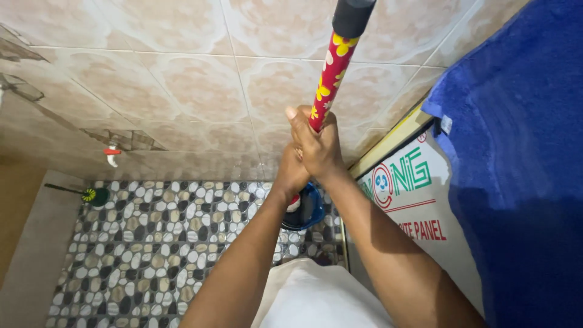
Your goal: Clean the toilet using a brush and cleaning solutions.
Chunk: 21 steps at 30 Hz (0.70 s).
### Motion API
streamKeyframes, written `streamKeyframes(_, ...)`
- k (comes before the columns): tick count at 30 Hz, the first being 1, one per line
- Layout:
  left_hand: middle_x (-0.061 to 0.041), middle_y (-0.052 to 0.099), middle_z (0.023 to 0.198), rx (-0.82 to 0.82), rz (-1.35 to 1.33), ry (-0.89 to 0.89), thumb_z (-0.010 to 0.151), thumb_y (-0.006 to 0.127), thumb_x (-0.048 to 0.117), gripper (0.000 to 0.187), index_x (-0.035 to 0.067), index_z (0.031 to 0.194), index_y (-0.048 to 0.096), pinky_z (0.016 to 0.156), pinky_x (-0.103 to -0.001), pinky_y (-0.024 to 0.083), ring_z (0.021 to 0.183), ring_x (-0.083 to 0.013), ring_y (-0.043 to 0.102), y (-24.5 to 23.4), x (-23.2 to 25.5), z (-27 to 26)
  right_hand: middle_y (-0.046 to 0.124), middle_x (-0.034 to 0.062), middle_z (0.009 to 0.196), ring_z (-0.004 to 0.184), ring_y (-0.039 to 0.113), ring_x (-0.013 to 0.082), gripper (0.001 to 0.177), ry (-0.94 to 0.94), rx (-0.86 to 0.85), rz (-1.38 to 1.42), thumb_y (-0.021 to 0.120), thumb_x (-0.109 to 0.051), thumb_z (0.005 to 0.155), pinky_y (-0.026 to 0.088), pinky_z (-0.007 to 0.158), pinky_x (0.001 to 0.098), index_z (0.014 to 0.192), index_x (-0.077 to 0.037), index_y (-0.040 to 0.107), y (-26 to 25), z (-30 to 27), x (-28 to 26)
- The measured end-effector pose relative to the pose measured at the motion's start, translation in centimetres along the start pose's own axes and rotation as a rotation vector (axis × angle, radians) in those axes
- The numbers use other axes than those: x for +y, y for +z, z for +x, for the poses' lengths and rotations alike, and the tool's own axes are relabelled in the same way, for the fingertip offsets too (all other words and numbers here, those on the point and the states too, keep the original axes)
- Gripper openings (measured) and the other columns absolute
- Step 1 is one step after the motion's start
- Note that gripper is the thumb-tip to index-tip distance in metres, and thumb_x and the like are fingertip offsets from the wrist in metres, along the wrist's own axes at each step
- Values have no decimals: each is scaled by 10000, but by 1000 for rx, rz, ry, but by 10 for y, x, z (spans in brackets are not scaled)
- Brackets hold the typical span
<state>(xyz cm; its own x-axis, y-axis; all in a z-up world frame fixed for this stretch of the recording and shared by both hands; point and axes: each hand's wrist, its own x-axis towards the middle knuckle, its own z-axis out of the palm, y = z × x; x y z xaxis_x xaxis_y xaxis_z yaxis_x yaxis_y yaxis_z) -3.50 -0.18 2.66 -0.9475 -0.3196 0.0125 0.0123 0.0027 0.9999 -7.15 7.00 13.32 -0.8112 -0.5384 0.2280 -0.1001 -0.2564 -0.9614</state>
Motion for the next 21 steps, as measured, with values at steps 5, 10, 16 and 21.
streamKeyframes(5, -134, 755, 882, 143, 105, -17, 875, 698, 243, 254, 24, 1006, 705, 754, -388, 540, 838, -186, 700, 11, 21, -20, 342, -35, 610, 551, 323, 92, 429, -237, 167, -225, 578, -196, 1074, 276, 527, 315, 705, -88, 389, 10, -6, 9)
streamKeyframes(10, -189, 722, 884, 325, 115, 120, 876, 683, 238, 289, 2, 1043, 665, 753, -418, 536, 785, -254, 662, 30, 4, -29, 353, -25, 624, 597, 320, 93, 426, -261, 375, -293, 605, -185, 1062, 280, 545, 336, 705, -68, 403, 27, -15, 12)
streamKeyframes(16, -207, 717, 880, 351, 161, 77, 890, 679, 228, 253, -1, 997, 687, 710, -425, 527, 773, -261, 657, 30, -19, -19, 381, -43, 634, 599, 350, 72, 394, -257, 464, -283, 611, -169, 1041, 291, 536, 322, 711, -76, 416, 27, -18, 15)
streamKeyframes(21, -169, 731, 830, 310, 125, -185, 938, 658, 277, 275, 9, 990, 690, 734, -402, 514, 817, -197, 697, 32, 5, -11, 383, -37, 605, 535, 354, 79, 412, -89, 171, -21, 641, -125, 1013, 286, 504, 305, 686, -119, 390, -1, -18, 24)
